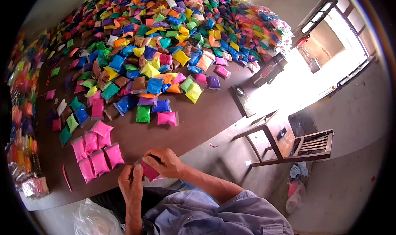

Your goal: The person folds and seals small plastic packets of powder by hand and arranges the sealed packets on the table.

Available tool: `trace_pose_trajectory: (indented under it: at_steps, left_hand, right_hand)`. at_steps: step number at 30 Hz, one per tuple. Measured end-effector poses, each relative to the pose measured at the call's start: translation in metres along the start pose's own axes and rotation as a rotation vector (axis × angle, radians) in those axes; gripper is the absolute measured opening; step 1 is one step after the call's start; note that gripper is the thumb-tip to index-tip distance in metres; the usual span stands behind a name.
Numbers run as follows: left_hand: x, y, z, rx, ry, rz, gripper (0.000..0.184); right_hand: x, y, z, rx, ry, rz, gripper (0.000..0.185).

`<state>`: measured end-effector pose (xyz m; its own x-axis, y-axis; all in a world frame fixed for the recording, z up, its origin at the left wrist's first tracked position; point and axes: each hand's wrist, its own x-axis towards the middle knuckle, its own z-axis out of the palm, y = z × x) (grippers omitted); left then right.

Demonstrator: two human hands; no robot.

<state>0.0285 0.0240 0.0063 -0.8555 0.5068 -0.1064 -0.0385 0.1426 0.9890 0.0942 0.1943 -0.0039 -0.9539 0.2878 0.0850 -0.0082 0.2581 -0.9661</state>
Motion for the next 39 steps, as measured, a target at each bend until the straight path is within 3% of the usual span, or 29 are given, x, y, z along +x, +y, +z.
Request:
trace_pose_trajectory:
  at_steps: [5, 11, 14, 19, 22, 25, 29, 39]
  left_hand:
    - [-0.003, -0.004, 0.001, 0.055, 0.066, 0.106, 0.033]
    - [-0.004, 0.003, 0.004, -0.045, 0.069, -0.011, 0.025]
    - [-0.004, 0.001, 0.001, -0.003, -0.051, -0.071, 0.025]
    - [-0.002, -0.003, 0.001, 0.047, -0.020, -0.018, 0.025]
    - [-0.005, -0.003, 0.000, 0.032, -0.003, -0.009, 0.025]
    - [-0.002, 0.000, 0.002, -0.020, -0.027, 0.011, 0.025]
    - [0.000, 0.001, 0.002, 0.123, -0.089, 0.146, 0.020]
    - [0.005, 0.001, -0.001, 0.060, -0.074, 0.101, 0.020]
  right_hand:
    - [0.001, -0.007, -0.002, -0.026, -0.039, 0.012, 0.020]
    - [0.003, -0.004, -0.001, -0.069, -0.035, -0.081, 0.020]
    - [0.001, -0.001, 0.001, -0.045, 0.018, -0.018, 0.018]
    - [-0.005, 0.001, 0.006, -0.008, 0.055, 0.133, 0.017]
    - [-0.002, 0.000, 0.005, -0.001, 0.048, 0.128, 0.018]
    - [0.001, -0.009, 0.007, -0.073, 0.140, -0.018, 0.017]
    - [-0.001, -0.003, 0.010, -0.091, 0.171, -0.004, 0.018]
    - [0.001, -0.010, 0.007, -0.064, 0.087, 0.069, 0.020]
